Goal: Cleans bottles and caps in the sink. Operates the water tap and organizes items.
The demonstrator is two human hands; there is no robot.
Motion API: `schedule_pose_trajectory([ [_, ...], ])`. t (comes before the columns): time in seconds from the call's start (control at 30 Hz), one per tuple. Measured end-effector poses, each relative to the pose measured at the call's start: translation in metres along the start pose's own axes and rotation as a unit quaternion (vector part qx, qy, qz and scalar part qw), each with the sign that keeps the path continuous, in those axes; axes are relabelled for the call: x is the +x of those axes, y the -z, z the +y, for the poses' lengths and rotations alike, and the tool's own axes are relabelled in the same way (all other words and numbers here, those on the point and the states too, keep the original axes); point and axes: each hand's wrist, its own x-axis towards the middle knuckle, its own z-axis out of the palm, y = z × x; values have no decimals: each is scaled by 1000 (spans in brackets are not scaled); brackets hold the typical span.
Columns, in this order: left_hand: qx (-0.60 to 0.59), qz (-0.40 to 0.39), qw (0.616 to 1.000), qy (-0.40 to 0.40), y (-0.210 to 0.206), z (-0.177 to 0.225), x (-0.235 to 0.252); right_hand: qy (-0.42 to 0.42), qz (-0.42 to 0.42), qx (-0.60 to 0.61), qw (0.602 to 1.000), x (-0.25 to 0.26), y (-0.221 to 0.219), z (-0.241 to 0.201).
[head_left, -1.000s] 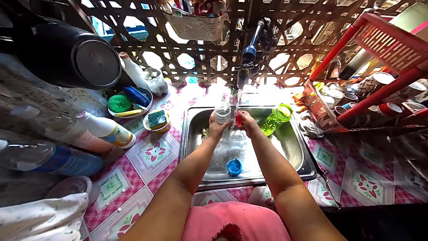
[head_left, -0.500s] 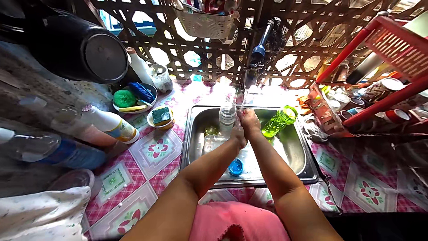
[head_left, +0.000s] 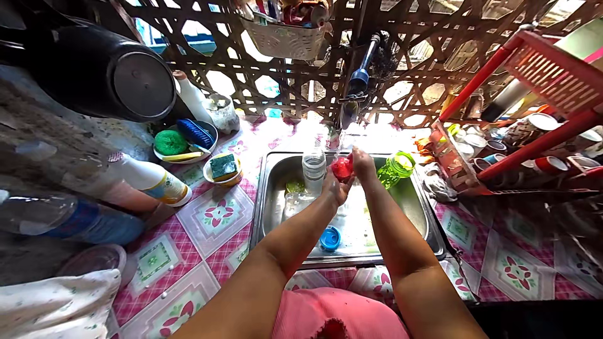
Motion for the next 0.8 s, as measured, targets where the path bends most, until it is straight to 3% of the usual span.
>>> schedule_pose_trajectory([
  [0.1,-13,-10,1000,22,-3,5,-2,-53,-7,129,990,9,5,5],
  [0.23,-27,0,999,36,-3,9,-4,-60,-7,165,984,2,4,1],
  [0.57,-25,-1,999,20,7,8,-4,87,-66,-10,994,-4,-4,-5],
  [0.7,7,-47,998,-48,11,0,-4,58,-32,-79,995,-5,-14,-10],
  [0.8,139,-25,982,-123,10,-8,-3,-21,-47,20,999,-12,-23,-12],
])
